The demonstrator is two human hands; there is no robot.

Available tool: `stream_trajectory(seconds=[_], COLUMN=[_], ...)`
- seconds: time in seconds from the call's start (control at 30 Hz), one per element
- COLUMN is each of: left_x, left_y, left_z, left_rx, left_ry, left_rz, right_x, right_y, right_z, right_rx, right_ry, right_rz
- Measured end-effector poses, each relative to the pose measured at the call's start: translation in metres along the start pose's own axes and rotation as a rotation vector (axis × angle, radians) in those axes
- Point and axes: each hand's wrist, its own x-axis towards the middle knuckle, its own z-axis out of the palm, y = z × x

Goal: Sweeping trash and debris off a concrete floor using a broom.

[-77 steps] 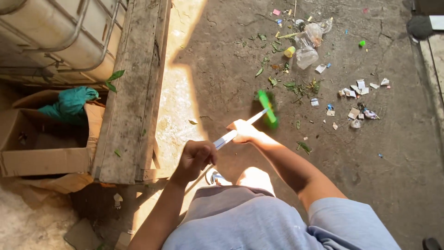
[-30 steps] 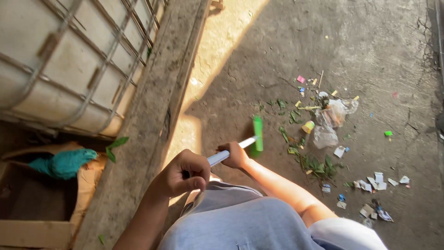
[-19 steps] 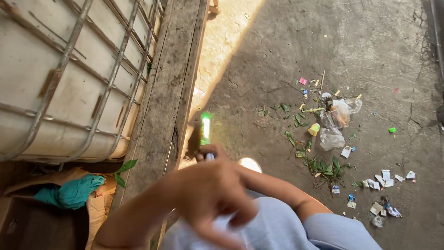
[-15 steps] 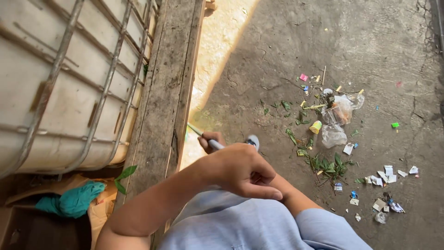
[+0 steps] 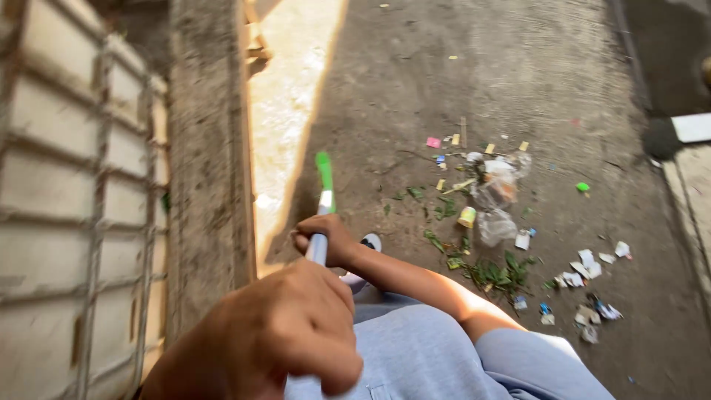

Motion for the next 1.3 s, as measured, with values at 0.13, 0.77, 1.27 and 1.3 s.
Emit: stream_trajectory(seconds=[0.13, 0.77, 1.27, 1.3], left_x=[0.043, 0.092, -0.023, -0.027], left_y=[-0.091, -0.143, -0.409, -0.417], left_z=[-0.029, -0.226, -0.425, -0.433], left_rx=[-0.076, -0.207, -0.427, -0.447], left_ry=[-0.009, 0.077, 0.345, 0.378], left_rz=[0.086, -0.095, -0.401, -0.402], right_x=[0.027, 0.187, 0.369, 0.376], right_y=[0.074, 0.081, 0.309, 0.308], right_z=[-0.056, -0.126, -0.125, -0.128], right_rx=[0.106, -0.17, -0.471, -0.495], right_ry=[-0.095, 0.116, 0.125, 0.157], right_rz=[0.067, 0.027, 0.508, 0.55])
